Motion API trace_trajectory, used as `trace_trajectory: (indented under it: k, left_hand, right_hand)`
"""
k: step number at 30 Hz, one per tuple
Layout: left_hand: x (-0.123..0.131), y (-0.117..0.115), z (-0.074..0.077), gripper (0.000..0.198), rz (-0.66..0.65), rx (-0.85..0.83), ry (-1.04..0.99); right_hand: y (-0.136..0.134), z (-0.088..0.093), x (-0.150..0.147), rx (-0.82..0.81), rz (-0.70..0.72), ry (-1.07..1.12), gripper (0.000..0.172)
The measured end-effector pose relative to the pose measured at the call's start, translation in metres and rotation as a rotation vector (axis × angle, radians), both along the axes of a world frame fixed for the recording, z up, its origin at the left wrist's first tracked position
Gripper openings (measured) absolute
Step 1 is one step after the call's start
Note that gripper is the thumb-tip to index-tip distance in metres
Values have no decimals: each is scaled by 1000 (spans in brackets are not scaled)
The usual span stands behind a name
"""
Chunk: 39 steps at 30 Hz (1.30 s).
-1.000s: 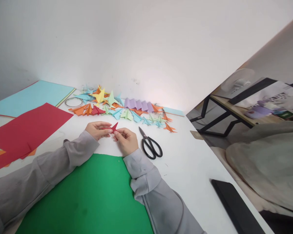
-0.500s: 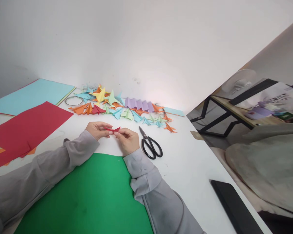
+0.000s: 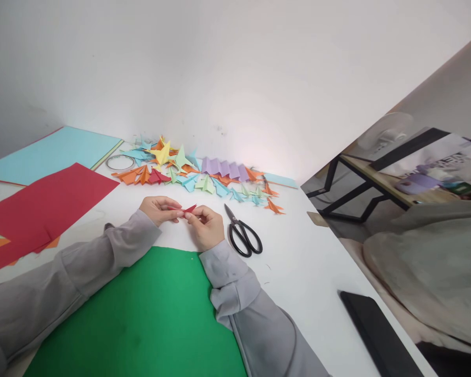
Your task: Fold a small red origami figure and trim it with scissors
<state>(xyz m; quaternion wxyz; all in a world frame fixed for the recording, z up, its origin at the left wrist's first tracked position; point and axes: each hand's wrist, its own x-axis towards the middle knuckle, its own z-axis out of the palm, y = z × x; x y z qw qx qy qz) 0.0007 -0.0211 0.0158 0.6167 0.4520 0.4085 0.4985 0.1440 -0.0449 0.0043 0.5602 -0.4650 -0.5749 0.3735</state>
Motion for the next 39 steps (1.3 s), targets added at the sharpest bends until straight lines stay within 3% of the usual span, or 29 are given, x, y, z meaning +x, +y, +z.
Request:
trace_trajectory:
  k: [7, 14, 26, 32, 36, 39]
  left_hand:
    - [0, -2, 4, 33, -48, -95, -102]
    - [0, -2, 5, 35, 37, -145, -93]
    - [-2, 1, 3, 16, -48, -140, -150]
    - [-1, 0, 2, 29, -48, -105, -167]
    - [3, -2, 0, 42, -11, -20, -35]
    - [6, -3, -2, 40, 21, 52, 30]
  right_hand:
    - [1, -1, 0, -89, -31, 55, 24]
    - [2, 0, -1, -127, -31, 96, 27]
    - [5, -5, 0, -154, -29, 143, 31]
    - [5, -5, 1, -147, -6, 131, 31]
    - [3, -4, 1, -141, 21, 70, 31]
    - [1, -2, -1, -148, 69, 22, 31]
